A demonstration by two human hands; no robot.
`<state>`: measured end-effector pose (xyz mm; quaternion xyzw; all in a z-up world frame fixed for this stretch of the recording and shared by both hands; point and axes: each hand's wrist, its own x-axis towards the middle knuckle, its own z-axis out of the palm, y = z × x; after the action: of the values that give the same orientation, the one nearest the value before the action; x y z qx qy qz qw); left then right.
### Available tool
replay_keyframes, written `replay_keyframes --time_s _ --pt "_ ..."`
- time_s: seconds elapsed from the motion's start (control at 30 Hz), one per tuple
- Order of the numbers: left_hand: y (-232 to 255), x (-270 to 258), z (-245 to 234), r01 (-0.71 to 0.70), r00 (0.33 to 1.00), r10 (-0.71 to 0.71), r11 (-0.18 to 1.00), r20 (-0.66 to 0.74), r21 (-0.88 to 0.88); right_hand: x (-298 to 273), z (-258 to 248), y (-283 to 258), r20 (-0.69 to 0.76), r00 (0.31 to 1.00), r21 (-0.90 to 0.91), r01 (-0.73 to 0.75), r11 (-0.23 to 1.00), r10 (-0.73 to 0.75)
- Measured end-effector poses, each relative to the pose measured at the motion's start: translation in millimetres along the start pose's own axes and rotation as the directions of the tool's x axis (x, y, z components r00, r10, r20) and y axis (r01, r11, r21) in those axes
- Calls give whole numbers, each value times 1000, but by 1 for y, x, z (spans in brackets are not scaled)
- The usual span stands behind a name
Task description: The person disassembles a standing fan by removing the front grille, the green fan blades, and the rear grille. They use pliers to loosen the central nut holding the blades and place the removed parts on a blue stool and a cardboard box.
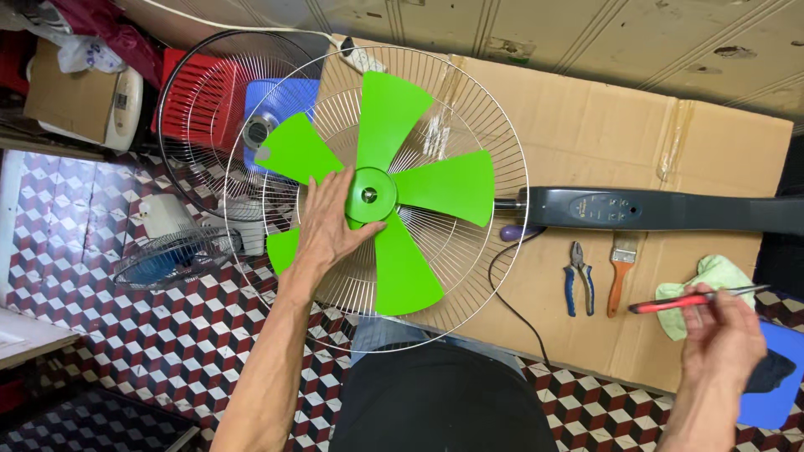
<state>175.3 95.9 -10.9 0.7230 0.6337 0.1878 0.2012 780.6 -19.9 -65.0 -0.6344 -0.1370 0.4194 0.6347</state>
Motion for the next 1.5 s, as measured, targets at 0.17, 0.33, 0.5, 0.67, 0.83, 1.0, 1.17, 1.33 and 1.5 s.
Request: replay_keyframes --time_s 0.17,0.33,0.5,0.67,0.83,1.0,1.17,1.33,1.5 --pt "-17 3 -1 -43 998 45 998 50 -41 -120 136 -80 380 925 376 -142 916 -13" --pt "-25 -1 9 -44 999 44 995 -1 -88 -204 261 -20 423 803 -322 -299 898 419" --pt "-31 -7 11 -115 989 102 985 -106 -129 -252 334 22 511 616 -550 -301 779 599" --pt "-40 -3 8 -173 983 159 969 -91 -178 -265 359 47 524 535 -554 -377 742 663" --pt "-46 4 6 -192 981 187 961 -47 -199 -260 370 59 578 436 -498 -481 722 689" --pt "-47 7 2 -190 981 191 962 -11 -198 -238 376 65 578 359 -522 -528 670 733" --pt "-45 6 1 -185 982 186 961 -16 -207 -220 374 69 597 273 -501 -607 617 754" --pt "-43 6 1 -167 986 169 967 -6 -190 -218 369 76 612 274 -442 -659 609 741" --pt "-42 5 2 -146 989 148 968 -4 -203 -222 366 82 644 265 -404 -678 614 717"
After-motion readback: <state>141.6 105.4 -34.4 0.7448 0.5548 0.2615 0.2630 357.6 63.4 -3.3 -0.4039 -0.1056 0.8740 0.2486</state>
